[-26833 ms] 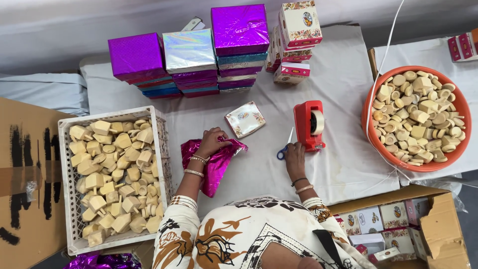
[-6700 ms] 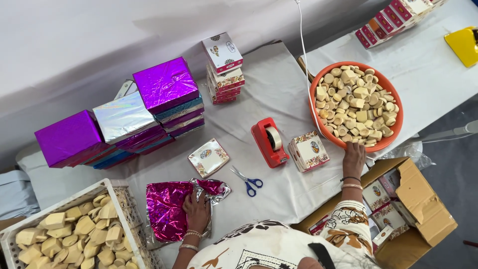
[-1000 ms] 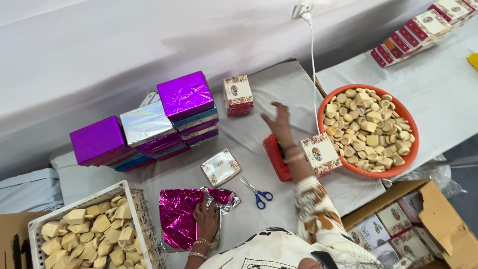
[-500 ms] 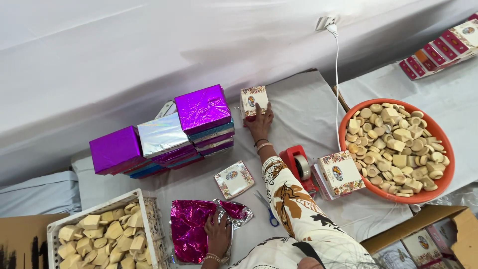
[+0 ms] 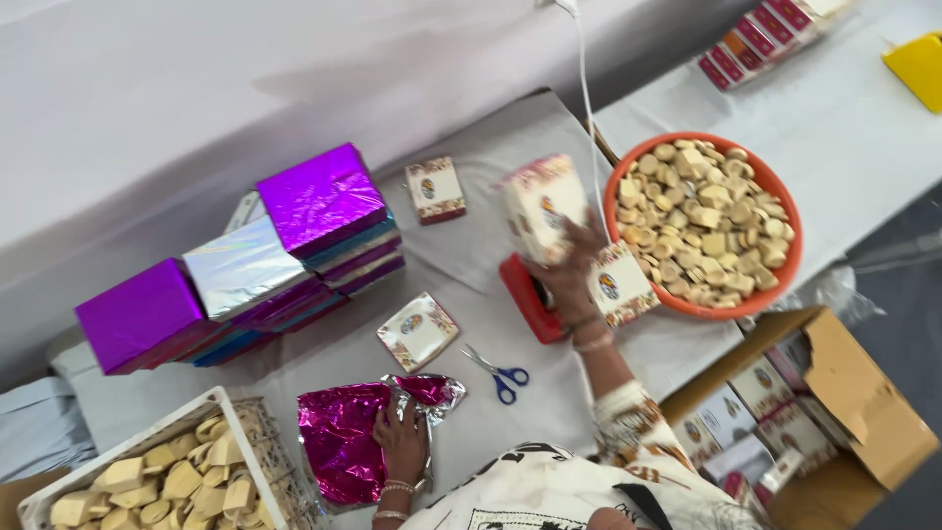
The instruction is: The person wraps small boxes with shiny pink foil paper. They use scissors to trim the excess paper and a tape dispenser to secure the wrapping. The wrapped boxes are placed in a stack on the table.
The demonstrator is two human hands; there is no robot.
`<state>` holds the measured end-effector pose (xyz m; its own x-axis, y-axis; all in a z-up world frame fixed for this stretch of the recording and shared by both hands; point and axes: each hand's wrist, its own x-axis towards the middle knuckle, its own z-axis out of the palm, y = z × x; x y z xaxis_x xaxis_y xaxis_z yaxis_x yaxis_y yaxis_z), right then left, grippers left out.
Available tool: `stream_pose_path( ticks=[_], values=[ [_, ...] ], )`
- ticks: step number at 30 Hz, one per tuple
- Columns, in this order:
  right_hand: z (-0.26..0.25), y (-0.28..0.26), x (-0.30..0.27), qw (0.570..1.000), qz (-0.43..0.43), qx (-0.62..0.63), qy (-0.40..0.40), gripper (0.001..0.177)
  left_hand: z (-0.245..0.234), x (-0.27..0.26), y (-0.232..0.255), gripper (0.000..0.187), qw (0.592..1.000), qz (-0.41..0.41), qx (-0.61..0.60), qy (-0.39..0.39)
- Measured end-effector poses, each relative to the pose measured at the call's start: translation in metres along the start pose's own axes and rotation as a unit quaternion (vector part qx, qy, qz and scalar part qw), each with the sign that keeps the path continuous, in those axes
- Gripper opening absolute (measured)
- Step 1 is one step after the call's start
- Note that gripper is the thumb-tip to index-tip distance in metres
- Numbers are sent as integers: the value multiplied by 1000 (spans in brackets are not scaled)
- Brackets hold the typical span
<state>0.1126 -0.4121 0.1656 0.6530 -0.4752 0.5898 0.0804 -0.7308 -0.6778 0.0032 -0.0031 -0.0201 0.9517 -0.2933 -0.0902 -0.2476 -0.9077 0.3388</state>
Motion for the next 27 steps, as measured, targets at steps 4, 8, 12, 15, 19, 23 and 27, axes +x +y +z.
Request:
stream_pose_path(
  ticks=[4, 8, 12, 15, 19, 23, 27],
  values=[
    [-113, 39, -67, 995, -24, -71, 65, 94, 5, -7, -2, 48, 1000, 15, -4, 9],
    [-192, 42, -134, 977, -19, -192, 88, 98, 1, -3, -1, 48, 1000, 9, -12, 20],
    [-205, 53, -213, 958, 77, -246, 126, 105, 4, -3, -2, 48, 1000, 15, -12, 23],
    [-177, 60, -260, 936, 224, -223, 155, 100, 3, -4, -2, 48, 999, 11, 0, 30],
    [-132, 70, -270, 905, 315, -221, 182, 98, 0, -5, -2, 48, 999, 22, 8, 39],
    [-110, 62, -247, 884, 353, -247, 179, 107, -6, -4, 2, 48, 999, 24, 3, 36],
    [-102, 61, -242, 899, 353, -225, 133, 104, -11, -3, 4, 49, 999, 26, -9, 33]
  ],
)
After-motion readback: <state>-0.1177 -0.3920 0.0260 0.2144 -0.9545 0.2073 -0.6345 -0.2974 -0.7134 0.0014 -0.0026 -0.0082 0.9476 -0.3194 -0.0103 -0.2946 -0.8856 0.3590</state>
